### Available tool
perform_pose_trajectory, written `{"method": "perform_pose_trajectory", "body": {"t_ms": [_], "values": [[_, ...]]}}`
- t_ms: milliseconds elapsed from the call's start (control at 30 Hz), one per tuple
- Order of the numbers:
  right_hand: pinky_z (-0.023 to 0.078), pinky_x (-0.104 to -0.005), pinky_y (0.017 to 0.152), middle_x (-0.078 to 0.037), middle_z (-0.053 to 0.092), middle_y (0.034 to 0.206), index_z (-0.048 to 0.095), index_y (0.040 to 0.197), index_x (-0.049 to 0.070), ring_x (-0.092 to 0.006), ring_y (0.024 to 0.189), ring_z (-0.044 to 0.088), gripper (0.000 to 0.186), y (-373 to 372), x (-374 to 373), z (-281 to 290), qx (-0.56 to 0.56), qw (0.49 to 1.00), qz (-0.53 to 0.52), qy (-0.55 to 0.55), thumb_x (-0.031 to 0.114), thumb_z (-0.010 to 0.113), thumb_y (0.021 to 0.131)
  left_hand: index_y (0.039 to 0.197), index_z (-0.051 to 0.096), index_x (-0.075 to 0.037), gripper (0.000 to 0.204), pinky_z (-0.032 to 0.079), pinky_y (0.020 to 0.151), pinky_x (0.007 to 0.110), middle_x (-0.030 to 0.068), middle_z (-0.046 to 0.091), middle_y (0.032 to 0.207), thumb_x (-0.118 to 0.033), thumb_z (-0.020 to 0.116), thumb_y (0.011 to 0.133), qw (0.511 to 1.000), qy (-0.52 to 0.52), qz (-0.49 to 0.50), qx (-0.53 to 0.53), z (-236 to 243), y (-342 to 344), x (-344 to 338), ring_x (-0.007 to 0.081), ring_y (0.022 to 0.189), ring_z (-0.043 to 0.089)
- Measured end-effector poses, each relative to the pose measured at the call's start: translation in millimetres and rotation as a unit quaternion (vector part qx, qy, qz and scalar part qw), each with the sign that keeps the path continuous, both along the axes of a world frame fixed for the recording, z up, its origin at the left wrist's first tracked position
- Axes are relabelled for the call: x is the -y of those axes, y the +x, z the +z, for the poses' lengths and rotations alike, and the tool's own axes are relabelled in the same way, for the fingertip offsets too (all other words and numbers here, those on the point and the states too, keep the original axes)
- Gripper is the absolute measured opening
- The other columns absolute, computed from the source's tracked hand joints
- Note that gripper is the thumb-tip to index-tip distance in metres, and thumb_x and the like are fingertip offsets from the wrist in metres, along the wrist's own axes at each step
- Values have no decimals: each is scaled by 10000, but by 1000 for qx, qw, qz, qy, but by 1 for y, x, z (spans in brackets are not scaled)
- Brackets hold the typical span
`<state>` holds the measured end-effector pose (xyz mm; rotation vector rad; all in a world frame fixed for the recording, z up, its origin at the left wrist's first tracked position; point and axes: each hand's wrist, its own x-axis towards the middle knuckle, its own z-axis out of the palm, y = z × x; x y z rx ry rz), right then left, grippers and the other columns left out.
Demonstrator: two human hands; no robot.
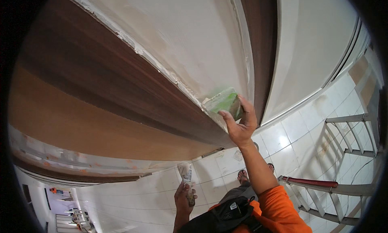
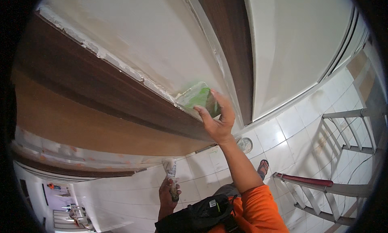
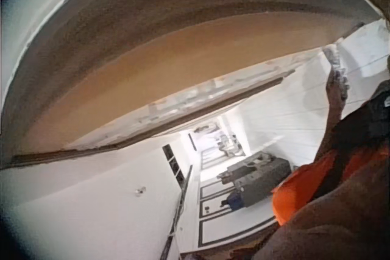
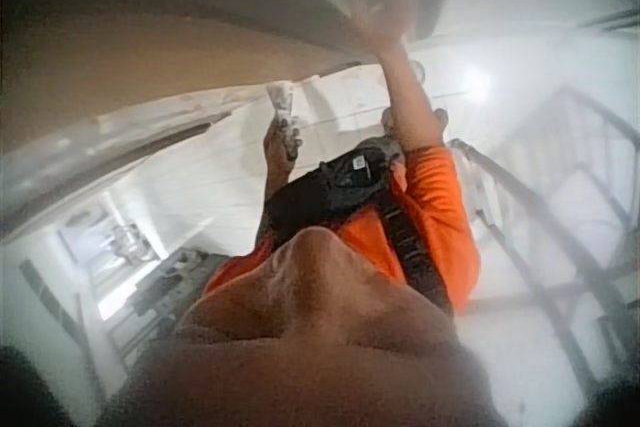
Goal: The person applies wall filler to a seam between a wall and a brown wood panel using a scraper. They repeatedly spread the white compound along the vertical edge and use a second smaller scraper to clean or pick up excess material from a plastic sheet.
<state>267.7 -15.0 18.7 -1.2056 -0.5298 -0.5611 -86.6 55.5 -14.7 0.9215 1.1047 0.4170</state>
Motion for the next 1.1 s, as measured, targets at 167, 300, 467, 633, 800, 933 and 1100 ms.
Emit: {"method": "perform_pose_trajectory", "body": {"t_ms": [167, 300, 467, 633, 800, 933, 1100], "values": [[533, -338, 846, -163, 689, 1131, 610, 1270, 26, -269, 992, 675, 600, 16, 6, 5, 60, 998, -7, -34, 64, 882, 738, 1369, 520, -62, 390, 527, 574, 315, 112, 657, 1072, -179, 566, 1000, 1000, 3, -9, 7, 1, -3, -5, 173, 772, 613], [525, -347, 779, -155, 695, 1081, 609, 1238, 30, -268, 908, 660, 593, 33, 21, 23, 149, 983, 0, -110, 10, 880, 711, 1374, 518, -61, 386, 527, 573, 315, 119, 660, 1071, -164, 561, 1005, 1000, 6, -12, 10, 3, -3, -7, 177, 772, 615], [491, -358, 698, -73, 679, 953, 680, 1209, 132, -253, 806, 624, 557, 58, 32, 50, 199, 969, 8, -144, 66, 879, 693, 1409, 500, -11, 439, 523, 580, 308, 136, 656, 1100, -122, 571, 991, 1000, 2, -9, 27, 3, 1, -5, 177, 773, 611], [454, -352, 690, -22, 621, 944, 681, 1257, 226, -222, 855, 584, 603, 71, 43, 80, 283, 922, 15, -264, 119, 863, 692, 1394, 512, -4, 431, 520, 577, 302, 130, 662, 1085, -131, 585, 989, 1000, 9, -9, 15, 1, 1, -3, 171, 768, 606], [457, -335, 679, -1, 585, 909, 680, 1265, 299, -201, 851, 561, 570, 80, 44, 104, 324, 887, 14, -328, 148, 819, 733, 1365, 535, -2, 408, 521, 571, 298, 126, 671, 1069, -152, 600, 991, 999, 23, -30, 18, -1, 3, -3, 164, 765, 610], [463, -320, 673, 12, 569, 885, 680, 1267, 319, -180, 823, 545, 494, 83, 45, 109, 374, 856, -18, -355, 134, 731, 812, 1320, 527, -8, 357, 499, 570, 312, 112, 656, 1040, -186, 576, 1013, 998, 39, -55, -1, -3, 7, -4, 160, 755, 600], [460, -323, 659, 8, 561, 880, 687, 1264, 303, -173, 811, 538, 491, 77, 46, 118, 396, 842, -43, -364, 106, 692, 815, 1340, 564, -2, 385, 530, 567, 286, 120, 686, 1045, -153, 610, 989, 998, 42, -40, 4, 1, 12, -2, 141, 731, 617]]}}
